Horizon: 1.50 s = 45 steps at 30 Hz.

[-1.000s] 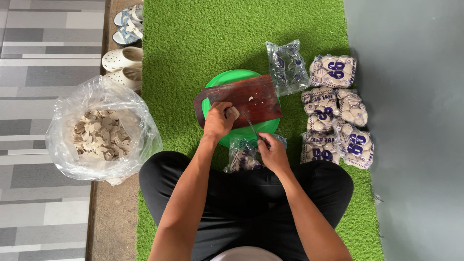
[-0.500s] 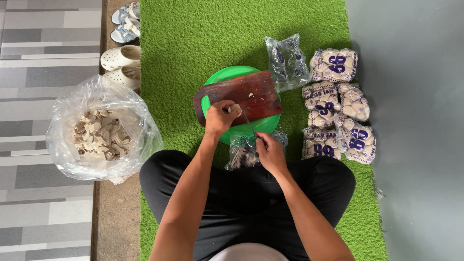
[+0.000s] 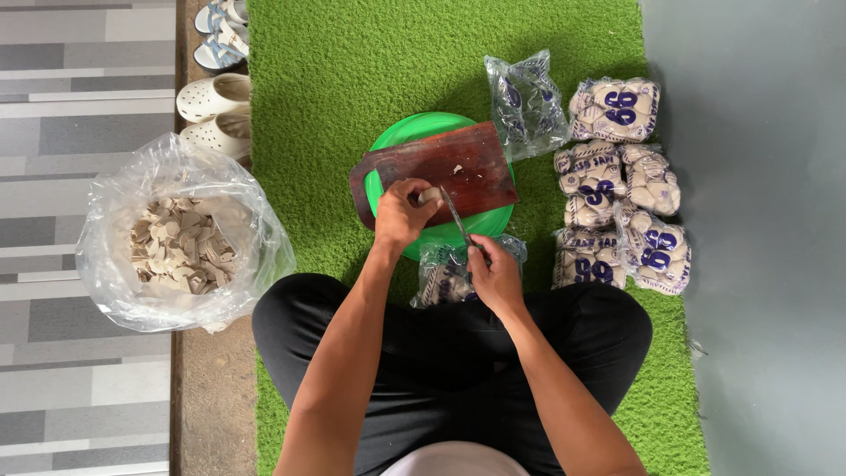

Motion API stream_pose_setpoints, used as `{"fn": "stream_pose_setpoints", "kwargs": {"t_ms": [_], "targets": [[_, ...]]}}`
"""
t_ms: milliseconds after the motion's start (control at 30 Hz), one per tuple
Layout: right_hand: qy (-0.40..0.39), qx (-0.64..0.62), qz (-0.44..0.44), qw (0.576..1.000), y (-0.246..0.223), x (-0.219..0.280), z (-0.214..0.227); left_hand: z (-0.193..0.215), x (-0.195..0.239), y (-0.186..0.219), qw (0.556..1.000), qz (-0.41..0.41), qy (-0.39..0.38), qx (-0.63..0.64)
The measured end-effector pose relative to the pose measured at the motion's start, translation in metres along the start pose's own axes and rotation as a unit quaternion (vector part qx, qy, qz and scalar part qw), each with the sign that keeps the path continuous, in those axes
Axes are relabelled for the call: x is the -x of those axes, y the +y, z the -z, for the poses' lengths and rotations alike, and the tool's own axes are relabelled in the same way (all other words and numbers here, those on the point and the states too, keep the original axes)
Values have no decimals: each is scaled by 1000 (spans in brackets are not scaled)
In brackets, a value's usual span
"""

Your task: The person sits on a green mat and slices white food items on a wooden cutting board using a knife. Sliced pieces are placed into a clear plastic bag. Several packaged items are visible nearby.

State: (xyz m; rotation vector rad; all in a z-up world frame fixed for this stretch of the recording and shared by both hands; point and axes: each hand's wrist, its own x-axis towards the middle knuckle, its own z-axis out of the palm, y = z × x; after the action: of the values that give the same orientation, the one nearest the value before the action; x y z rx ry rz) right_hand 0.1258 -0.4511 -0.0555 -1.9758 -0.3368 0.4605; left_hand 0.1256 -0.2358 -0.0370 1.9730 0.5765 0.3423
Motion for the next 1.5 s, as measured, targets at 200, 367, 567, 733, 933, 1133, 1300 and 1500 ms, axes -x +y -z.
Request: {"fn": "stream_pose_setpoints", "kwargs": {"t_ms": [200, 367, 567, 733, 933, 1133, 1300, 1500], "targets": [[9, 9, 32, 999, 8, -5, -4, 7, 12, 3, 954, -240, 90, -156], [-23, 5, 9, 1000, 6, -2, -8, 5, 19, -6, 996, -86, 26, -15], [-32, 24, -26, 999, 0, 0, -5, 0, 11, -23, 999, 0, 10, 30], [-6, 28, 16, 999, 3, 3, -2, -5, 10, -24, 999, -22, 41, -26], [-21, 28, -18, 999, 1, 6, -4, -5, 4, -25, 999, 31, 11, -23], [19, 12, 43, 999, -2, 16, -5, -10, 4, -26, 999, 39, 13, -8], [22, 0, 41, 999, -1, 17, -5, -11, 5, -22, 999, 39, 10, -4], [1, -5, -11, 1000, 1, 0, -10, -10, 5, -19, 999, 47, 5, 0]]}}
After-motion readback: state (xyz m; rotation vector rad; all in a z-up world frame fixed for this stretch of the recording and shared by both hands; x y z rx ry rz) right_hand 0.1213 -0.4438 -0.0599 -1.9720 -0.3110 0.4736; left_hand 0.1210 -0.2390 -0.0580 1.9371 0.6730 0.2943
